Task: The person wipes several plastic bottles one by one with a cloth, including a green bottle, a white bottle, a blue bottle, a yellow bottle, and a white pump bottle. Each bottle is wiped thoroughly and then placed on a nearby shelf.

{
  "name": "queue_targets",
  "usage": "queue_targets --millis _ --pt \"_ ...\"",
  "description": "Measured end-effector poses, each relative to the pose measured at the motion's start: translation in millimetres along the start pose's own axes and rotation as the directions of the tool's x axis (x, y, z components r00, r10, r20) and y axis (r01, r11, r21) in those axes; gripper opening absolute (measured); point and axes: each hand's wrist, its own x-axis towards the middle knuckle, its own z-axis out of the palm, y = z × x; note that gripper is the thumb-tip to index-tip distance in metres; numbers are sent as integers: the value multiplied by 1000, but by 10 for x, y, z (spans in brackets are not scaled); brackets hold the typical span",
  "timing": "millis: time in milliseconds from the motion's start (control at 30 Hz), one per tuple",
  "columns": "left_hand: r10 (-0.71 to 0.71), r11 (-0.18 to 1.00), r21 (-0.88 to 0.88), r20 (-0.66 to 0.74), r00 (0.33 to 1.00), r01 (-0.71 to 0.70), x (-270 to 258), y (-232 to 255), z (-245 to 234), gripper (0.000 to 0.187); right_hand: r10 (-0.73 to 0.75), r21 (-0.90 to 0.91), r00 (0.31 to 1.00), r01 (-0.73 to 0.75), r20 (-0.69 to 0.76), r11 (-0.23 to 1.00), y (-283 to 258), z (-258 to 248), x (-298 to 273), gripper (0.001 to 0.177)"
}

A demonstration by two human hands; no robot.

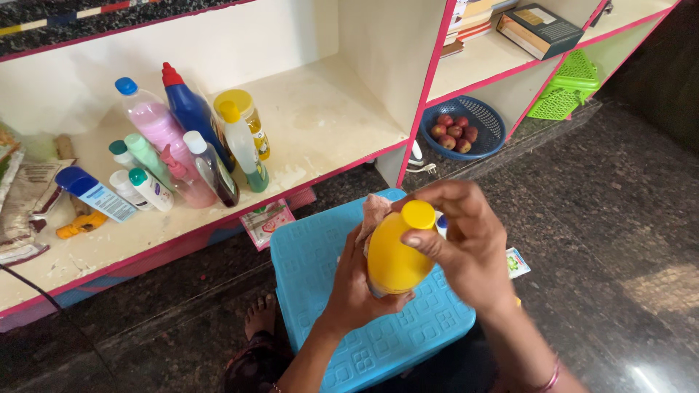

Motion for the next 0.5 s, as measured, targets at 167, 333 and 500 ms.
queue_targets --millis 167,333,500 --pt "58 998 28 -52 997 -56 2 34 13 101 92 113 996 -92 7 989 -54 -14 3 42" --pt "28 999 -43 -11 1000 -29 -13 2 -12 103 -48 -19 988 51 148 998 -10 -149 34 40" --pt "25 998 60 -14 1000 -24 -5 -28 12 105 -97 99 995 95 22 991 47 1 -3 57"
